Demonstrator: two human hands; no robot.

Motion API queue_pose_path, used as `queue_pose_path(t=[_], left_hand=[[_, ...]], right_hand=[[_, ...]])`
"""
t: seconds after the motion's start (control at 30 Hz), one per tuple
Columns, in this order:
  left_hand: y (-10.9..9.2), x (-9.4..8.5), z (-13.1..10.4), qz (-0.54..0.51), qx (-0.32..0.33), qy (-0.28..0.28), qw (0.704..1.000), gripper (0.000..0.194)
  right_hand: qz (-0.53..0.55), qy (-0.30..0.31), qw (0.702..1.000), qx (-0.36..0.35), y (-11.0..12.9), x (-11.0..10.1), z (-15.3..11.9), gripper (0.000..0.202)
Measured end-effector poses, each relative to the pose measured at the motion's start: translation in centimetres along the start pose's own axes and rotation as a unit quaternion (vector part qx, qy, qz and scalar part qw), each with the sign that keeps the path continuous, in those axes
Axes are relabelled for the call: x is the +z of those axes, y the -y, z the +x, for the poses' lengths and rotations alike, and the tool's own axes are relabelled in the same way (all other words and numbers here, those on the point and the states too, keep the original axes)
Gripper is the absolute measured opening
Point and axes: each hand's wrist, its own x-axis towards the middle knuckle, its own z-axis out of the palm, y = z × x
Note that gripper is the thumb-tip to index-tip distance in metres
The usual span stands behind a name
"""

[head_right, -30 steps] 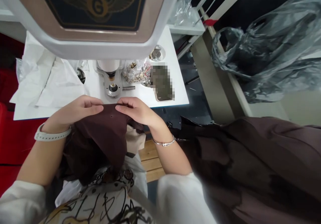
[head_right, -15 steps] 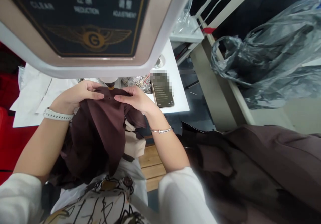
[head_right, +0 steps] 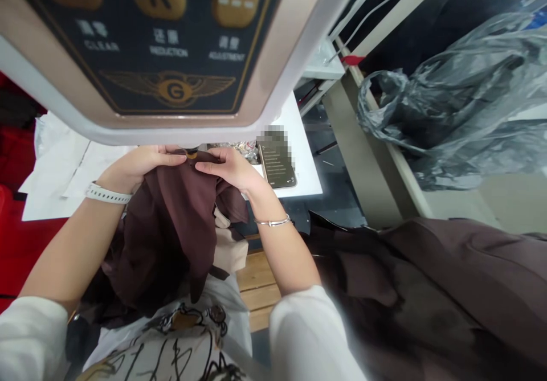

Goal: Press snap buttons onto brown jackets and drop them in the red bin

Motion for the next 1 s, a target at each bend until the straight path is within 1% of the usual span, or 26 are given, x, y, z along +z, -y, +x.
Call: queue_pose_path(t=[0.07, 0.17, 0.33, 0.4, 0.5, 0.67, 0.8, 1.0], left_hand=[[-0.1, 0.0, 0.1, 0.001, 0.001, 0.002, 1.000, 0.032], [-0.2, 0.0, 0.4, 0.004, 0.003, 0.000, 1.000, 0.031], [0.1, -0.3, 1.0, 0.023, 0.009, -0.016, 1.000, 0.022], [0.1, -0.4, 1.0, 0.033, 0.008, -0.023, 0.999, 0.021], [0.1, -0.4, 0.9, 0.044, 0.009, -0.032, 0.998, 0.023], [0.3, -0.4, 1.0, 0.059, 0.021, -0.036, 0.997, 0.029], [0.6, -0.6, 1.2, 0.073, 0.028, -0.046, 0.996, 0.032], [0.7, -0.7, 1.2, 0.071, 0.033, -0.037, 0.996, 0.037]], right_hand=[[-0.005, 0.007, 1.000, 0.010, 0.2, 0.0, 0.0, 0.024], [0.015, 0.008, 1.000, 0.025, 0.2, -0.1, 0.2, 0.024], [0.054, 0.008, 0.998, 0.035, 0.0, -0.2, 0.7, 0.019], [0.061, 0.006, 0.997, 0.039, 0.0, -0.1, 0.8, 0.018], [0.060, 0.004, 0.997, 0.050, 0.0, -0.1, 0.9, 0.019], [0.046, 0.011, 0.998, 0.041, -0.2, -0.2, 1.1, 0.020], [0.053, 0.006, 0.997, 0.055, -0.3, -0.2, 1.2, 0.020], [0.064, -0.005, 0.997, 0.053, -0.7, -0.1, 1.3, 0.020]])
